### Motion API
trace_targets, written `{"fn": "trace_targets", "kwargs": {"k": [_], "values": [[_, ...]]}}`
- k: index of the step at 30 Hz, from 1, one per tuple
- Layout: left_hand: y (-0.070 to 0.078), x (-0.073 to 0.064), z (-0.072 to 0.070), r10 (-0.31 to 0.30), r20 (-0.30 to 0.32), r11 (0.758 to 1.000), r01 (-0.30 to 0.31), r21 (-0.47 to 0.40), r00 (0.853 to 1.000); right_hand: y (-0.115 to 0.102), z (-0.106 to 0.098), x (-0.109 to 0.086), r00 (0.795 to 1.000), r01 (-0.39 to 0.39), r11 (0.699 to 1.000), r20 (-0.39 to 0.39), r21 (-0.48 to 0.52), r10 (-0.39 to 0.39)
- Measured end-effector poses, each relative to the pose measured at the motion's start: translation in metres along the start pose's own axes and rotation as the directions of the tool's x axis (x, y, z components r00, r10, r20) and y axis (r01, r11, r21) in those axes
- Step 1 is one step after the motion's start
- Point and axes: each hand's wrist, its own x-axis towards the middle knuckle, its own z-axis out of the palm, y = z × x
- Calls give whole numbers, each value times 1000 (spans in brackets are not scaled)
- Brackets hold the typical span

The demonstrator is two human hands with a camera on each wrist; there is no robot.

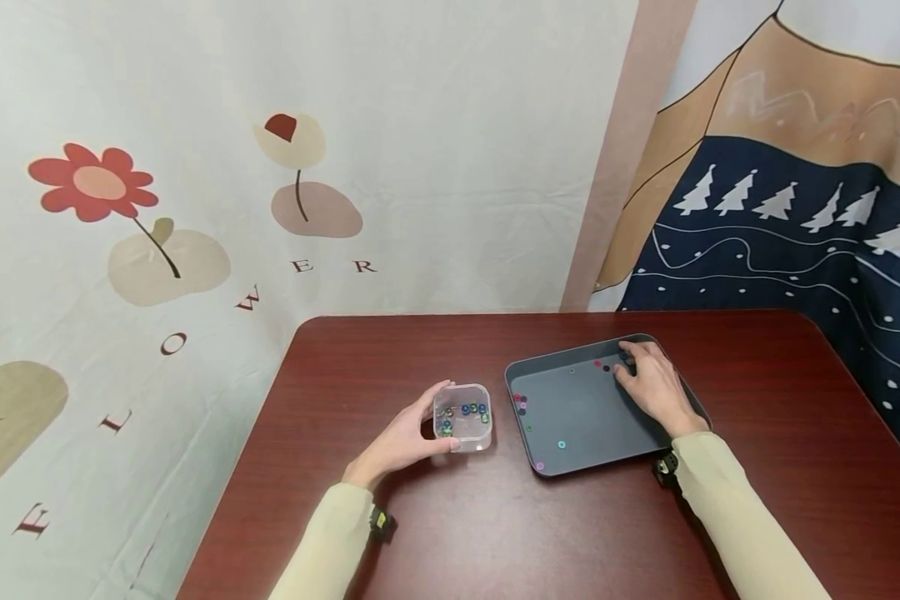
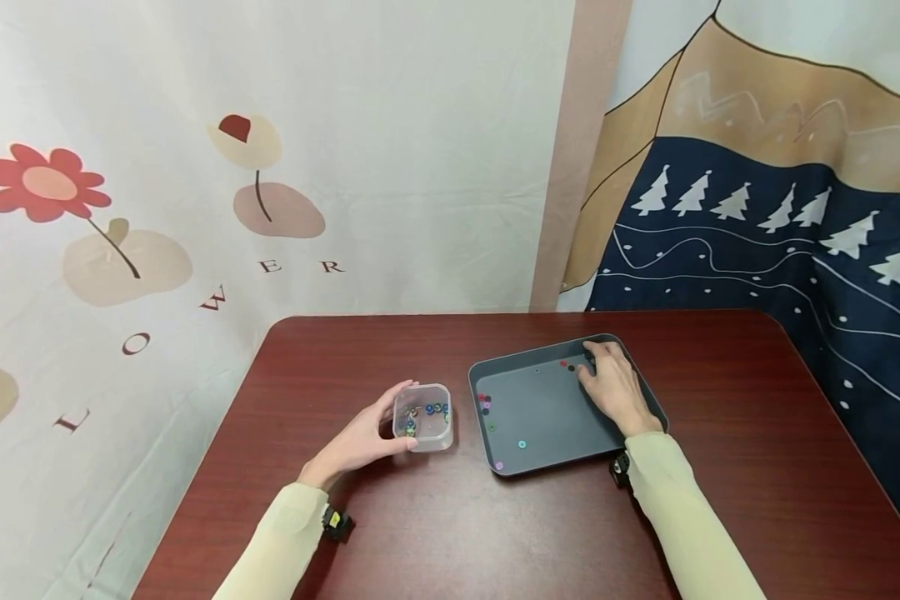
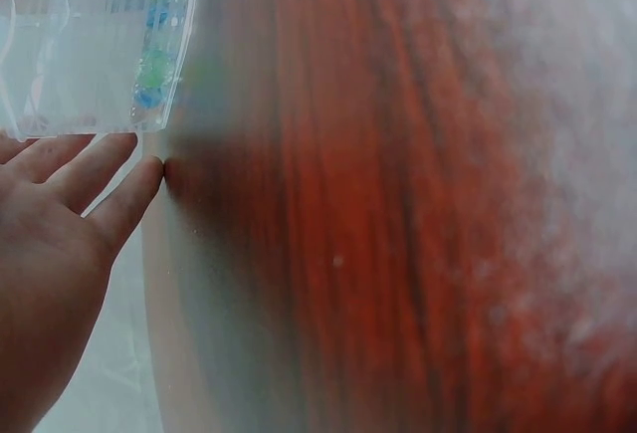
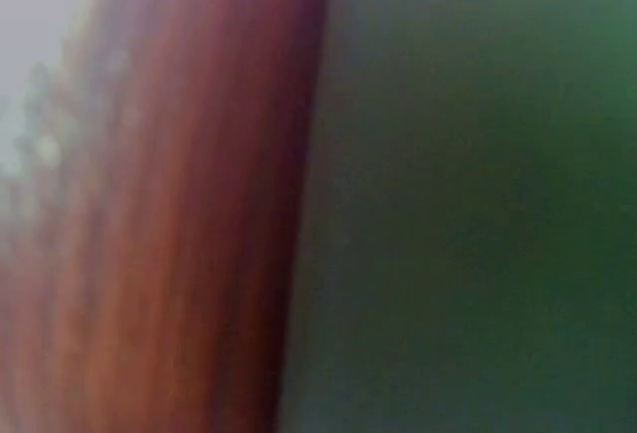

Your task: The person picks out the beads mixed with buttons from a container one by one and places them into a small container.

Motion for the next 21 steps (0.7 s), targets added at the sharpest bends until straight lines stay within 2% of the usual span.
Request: {"fn": "trace_targets", "kwargs": {"k": [4,9,21], "values": [[-1,0,0,0,-5,1000,0,-1,1000,0,2,0,1000,11,1000,0,12,-11],[-1,0,1,1,-4,1000,-1,2,1000,-1,3,1,999,13,1000,47,-15,-13],[-1,0,0,-1,-5,1000,1,3,1000,-8,6,-4,993,88,995,77,-54,-84]]}}
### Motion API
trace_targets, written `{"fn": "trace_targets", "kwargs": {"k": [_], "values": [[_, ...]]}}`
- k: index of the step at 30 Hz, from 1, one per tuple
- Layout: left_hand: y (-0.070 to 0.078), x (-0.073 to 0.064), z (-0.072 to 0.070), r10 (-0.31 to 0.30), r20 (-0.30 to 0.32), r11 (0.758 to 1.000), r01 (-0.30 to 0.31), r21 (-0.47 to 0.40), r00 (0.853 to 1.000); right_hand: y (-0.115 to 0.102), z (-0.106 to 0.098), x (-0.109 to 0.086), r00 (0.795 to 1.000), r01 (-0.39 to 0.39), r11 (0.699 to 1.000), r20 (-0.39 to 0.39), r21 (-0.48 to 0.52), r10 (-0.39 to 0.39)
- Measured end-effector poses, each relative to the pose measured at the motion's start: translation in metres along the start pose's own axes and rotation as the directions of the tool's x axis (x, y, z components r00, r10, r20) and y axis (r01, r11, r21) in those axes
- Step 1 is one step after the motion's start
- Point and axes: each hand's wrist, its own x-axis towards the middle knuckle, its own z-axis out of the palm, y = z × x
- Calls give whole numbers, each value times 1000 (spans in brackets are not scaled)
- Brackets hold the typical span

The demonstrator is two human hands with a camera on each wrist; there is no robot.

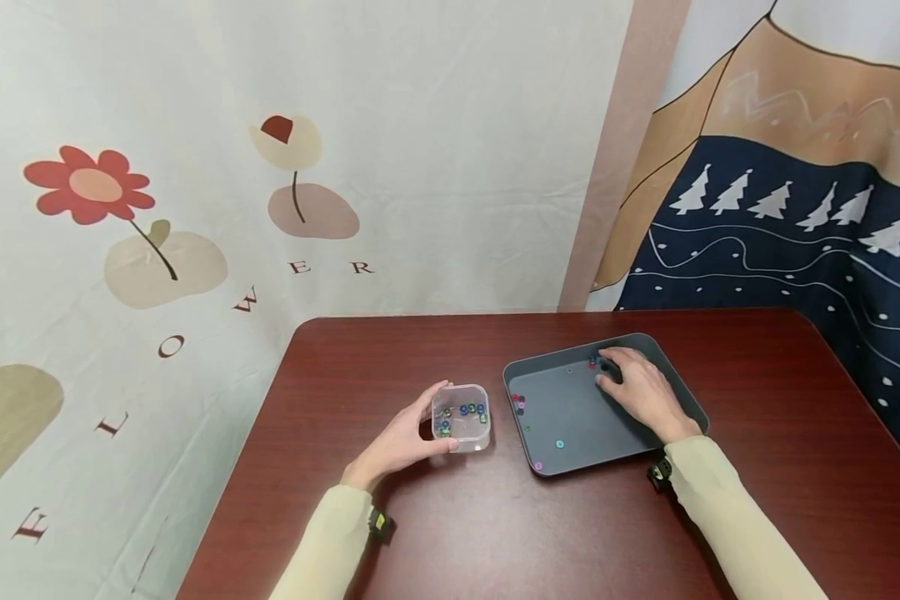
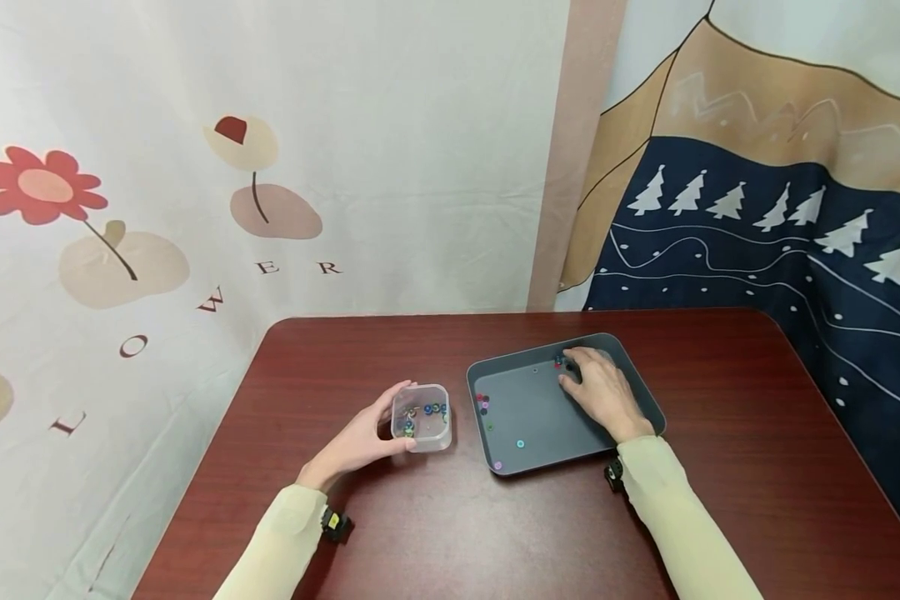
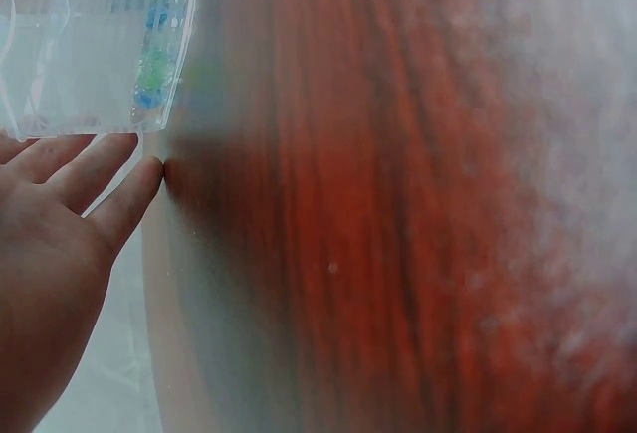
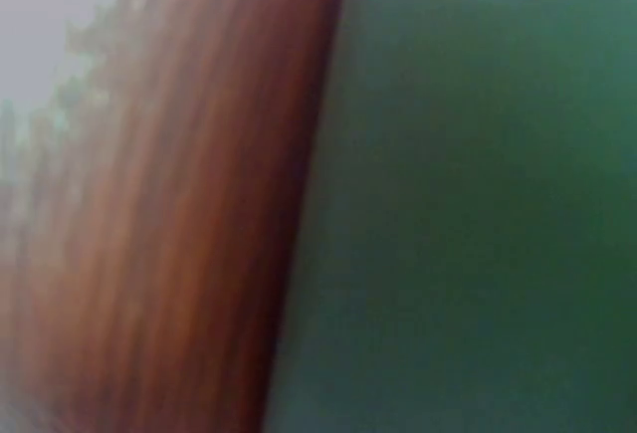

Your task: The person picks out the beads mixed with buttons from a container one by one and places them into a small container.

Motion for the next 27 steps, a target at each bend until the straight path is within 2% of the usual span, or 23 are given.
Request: {"fn": "trace_targets", "kwargs": {"k": [14,20,27], "values": [[0,-1,1,0,-10,1000,0,-4,1000,-1,1,5,997,62,998,48,-9,-62],[-1,-1,0,-5,-4,1000,5,-8,1000,-3,5,6,994,92,993,74,-76,-86],[0,-1,0,-1,-3,1000,1,-10,1000,-5,6,7,992,117,984,62,-134,-110]]}}
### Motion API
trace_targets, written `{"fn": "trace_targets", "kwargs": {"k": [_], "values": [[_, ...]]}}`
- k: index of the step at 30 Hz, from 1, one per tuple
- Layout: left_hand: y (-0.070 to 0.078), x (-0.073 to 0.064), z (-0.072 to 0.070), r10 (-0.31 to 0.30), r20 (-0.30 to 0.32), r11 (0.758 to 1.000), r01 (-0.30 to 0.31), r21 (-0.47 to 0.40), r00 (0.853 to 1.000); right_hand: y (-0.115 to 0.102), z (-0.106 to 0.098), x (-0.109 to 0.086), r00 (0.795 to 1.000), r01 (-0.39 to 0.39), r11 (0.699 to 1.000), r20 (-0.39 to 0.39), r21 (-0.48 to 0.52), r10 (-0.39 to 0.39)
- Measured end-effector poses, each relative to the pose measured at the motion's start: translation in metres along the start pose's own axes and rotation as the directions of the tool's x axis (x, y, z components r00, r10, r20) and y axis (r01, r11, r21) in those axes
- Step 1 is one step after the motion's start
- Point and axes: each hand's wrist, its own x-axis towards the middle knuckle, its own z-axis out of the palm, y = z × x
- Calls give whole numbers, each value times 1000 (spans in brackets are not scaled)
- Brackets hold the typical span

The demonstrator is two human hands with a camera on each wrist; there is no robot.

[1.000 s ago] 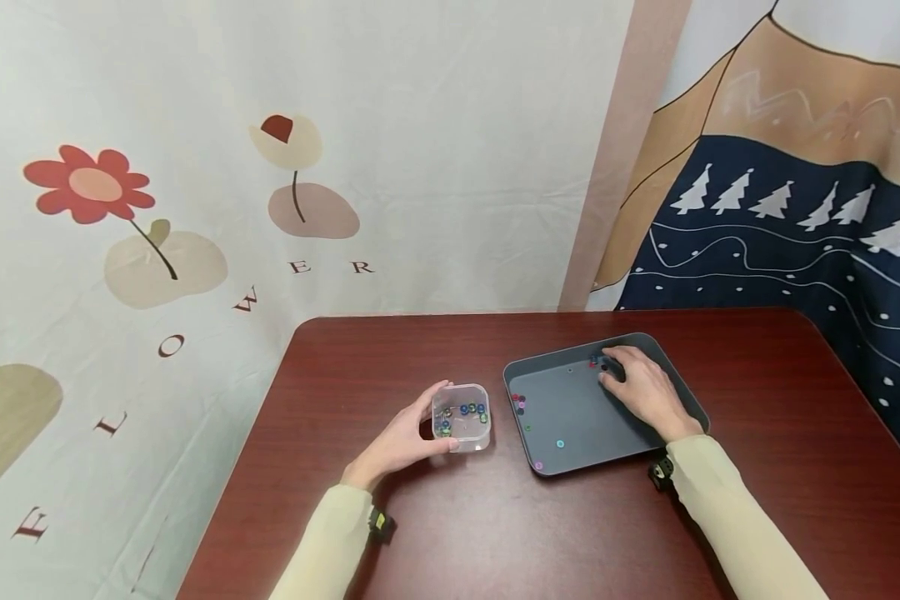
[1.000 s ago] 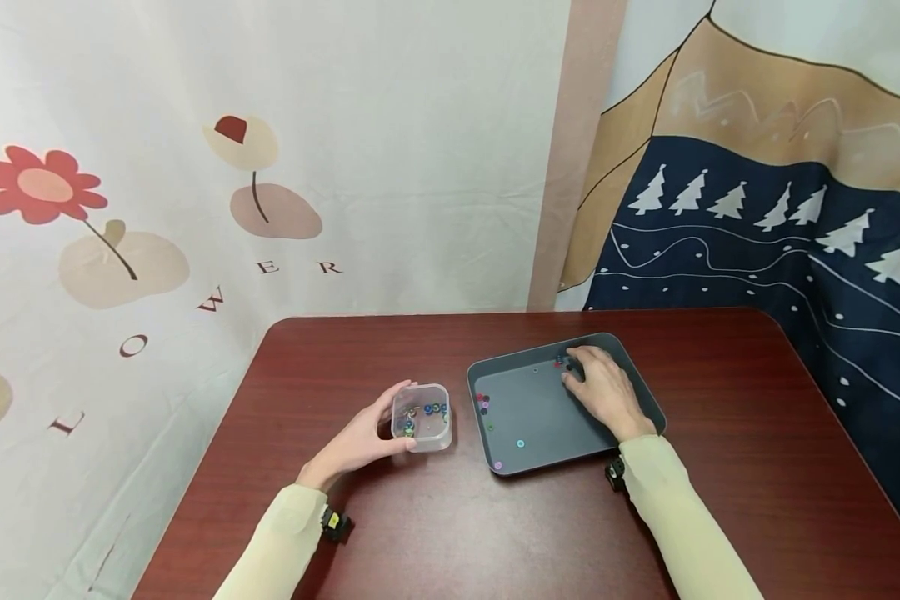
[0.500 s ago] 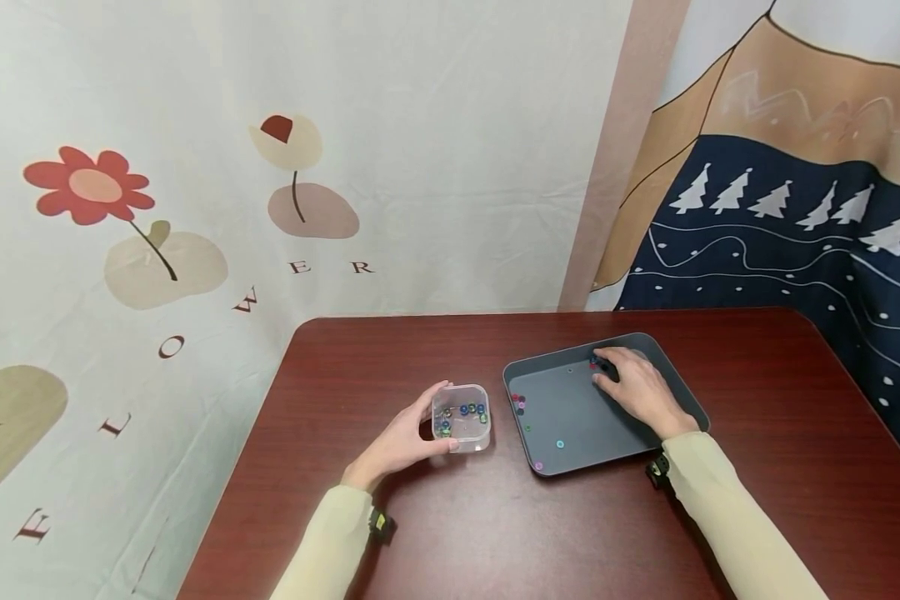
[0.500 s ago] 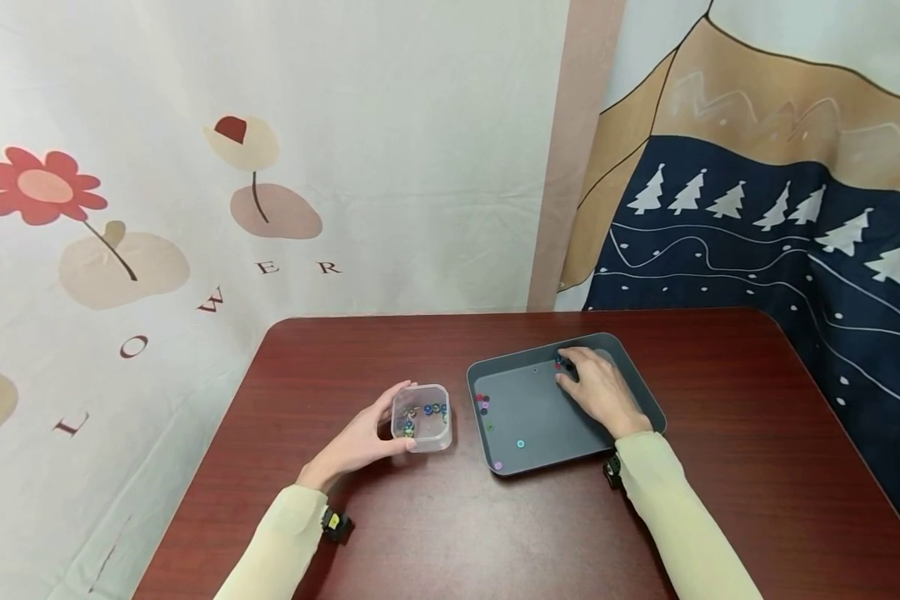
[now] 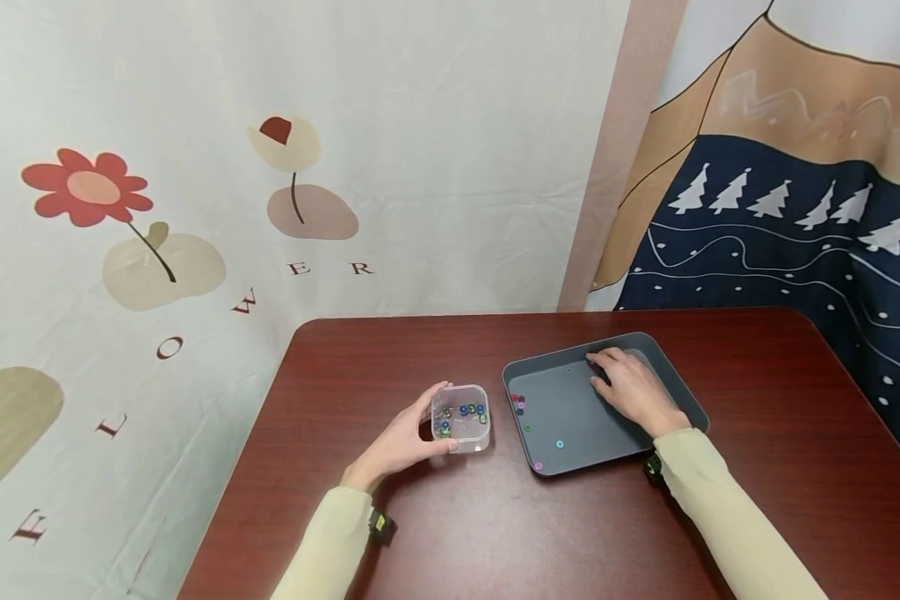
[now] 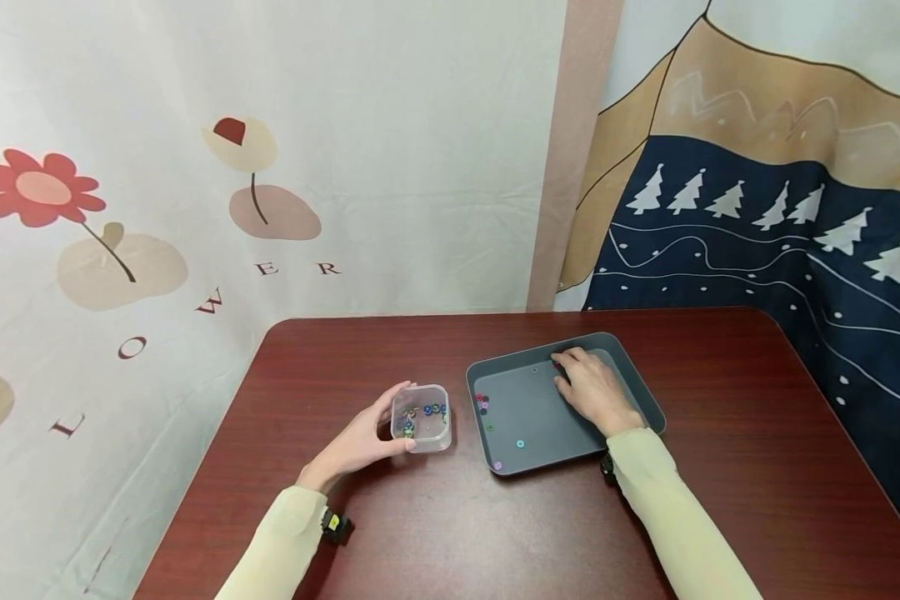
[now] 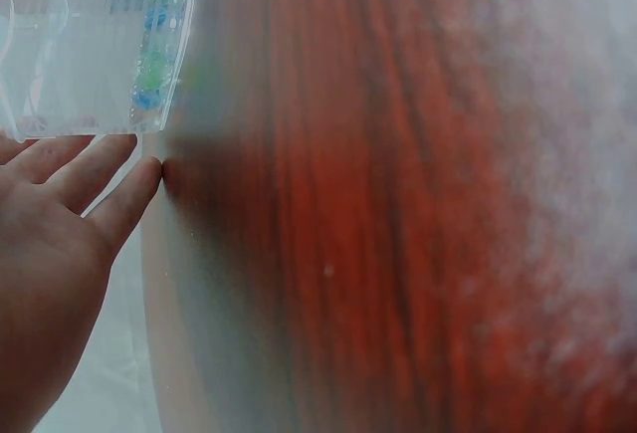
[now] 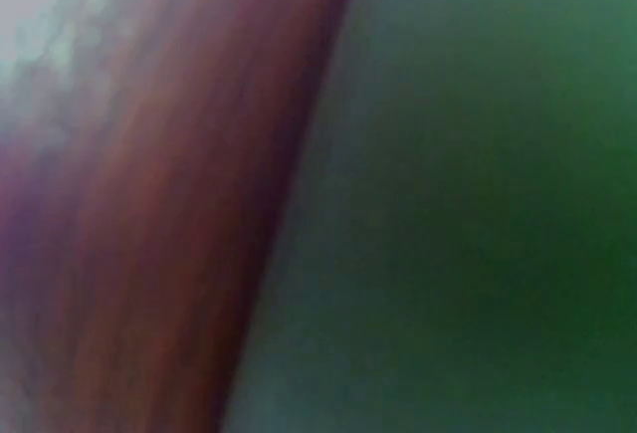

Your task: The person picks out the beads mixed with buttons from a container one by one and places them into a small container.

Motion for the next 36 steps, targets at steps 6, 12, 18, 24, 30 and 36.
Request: {"fn": "trace_targets", "kwargs": {"k": [6,12,18,24,30,36], "values": [[1,1,0,4,-1,1000,-4,1,1000,-1,0,1,1000,-9,1000,-21,-4,9],[1,1,0,7,-4,1000,-7,7,1000,-2,1,3,999,-24,999,-45,-23,23],[2,0,0,1,-4,1000,-1,13,1000,-3,2,4,997,-48,999,-60,13,49],[1,1,0,12,-6,1000,-12,24,1000,-3,2,2,997,-18,999,-79,39,21],[-1,2,-1,25,-2,999,-25,25,1000,-2,2,0,997,0,999,-75,54,4],[-3,2,-1,33,2,999,-33,13,999,0,2,-2,997,3,997,-72,73,2]]}}
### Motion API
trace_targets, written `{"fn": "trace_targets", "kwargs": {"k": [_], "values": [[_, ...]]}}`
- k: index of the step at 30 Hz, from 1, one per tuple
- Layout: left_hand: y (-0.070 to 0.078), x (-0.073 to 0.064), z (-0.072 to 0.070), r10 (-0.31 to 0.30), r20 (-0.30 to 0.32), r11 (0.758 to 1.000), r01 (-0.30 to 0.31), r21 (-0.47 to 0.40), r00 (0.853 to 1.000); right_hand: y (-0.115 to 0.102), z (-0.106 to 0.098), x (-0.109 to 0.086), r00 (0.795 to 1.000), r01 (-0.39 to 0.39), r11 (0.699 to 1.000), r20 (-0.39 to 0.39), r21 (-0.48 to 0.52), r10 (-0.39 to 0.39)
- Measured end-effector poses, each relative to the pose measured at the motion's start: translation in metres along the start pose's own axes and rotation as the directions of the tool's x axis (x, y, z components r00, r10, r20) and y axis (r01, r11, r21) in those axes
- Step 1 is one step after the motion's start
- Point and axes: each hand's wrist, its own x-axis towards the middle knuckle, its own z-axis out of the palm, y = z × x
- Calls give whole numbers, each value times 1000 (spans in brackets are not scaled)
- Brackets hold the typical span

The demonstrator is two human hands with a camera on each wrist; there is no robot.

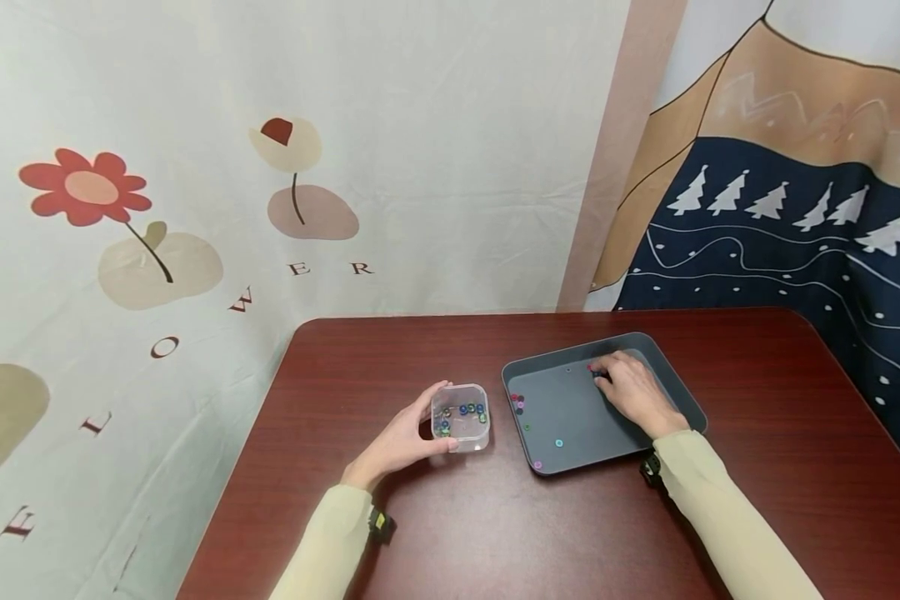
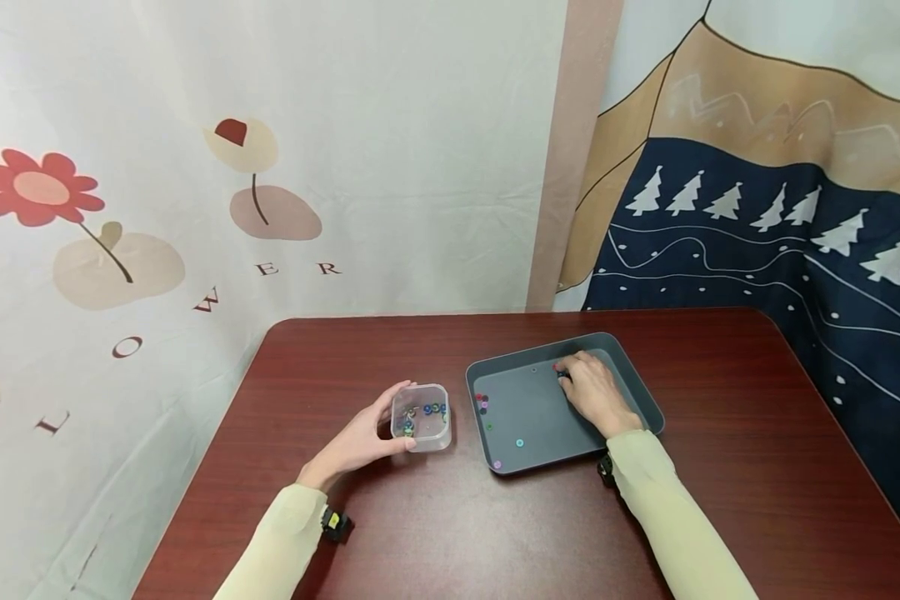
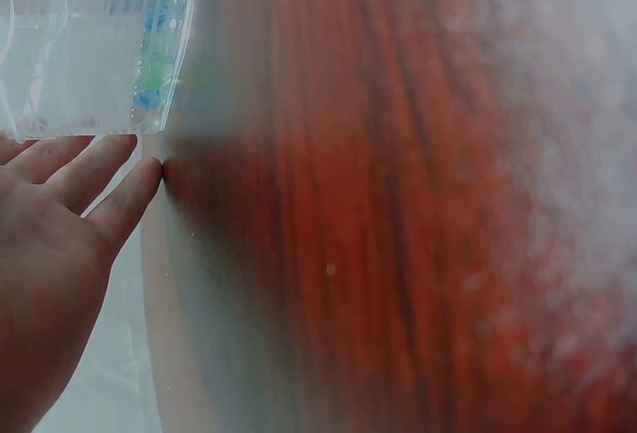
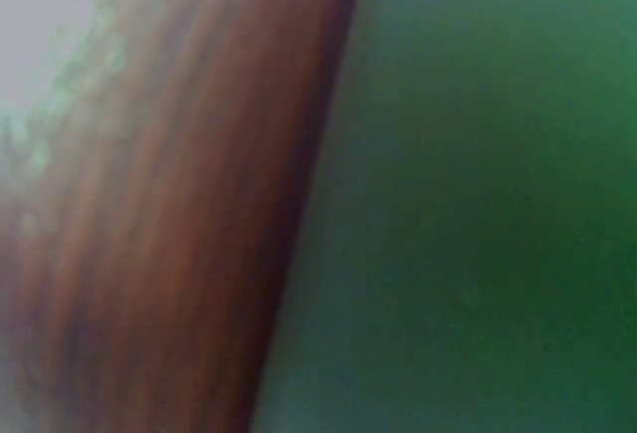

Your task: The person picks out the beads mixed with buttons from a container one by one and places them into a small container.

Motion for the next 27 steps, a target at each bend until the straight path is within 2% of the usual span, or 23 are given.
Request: {"fn": "trace_targets", "kwargs": {"k": [8,15,27], "values": [[0,-2,0,-9,-3,1000,9,14,1000,-1,0,-4,1000,-9,1000,-8,8,9],[0,-1,0,-17,0,1000,17,0,1000,-9,-6,-10,998,12,999,-56,33,-10],[-1,-1,0,-6,-1,1000,6,3,1000,-44,-15,-20,987,66,994,-149,86,-53]]}}
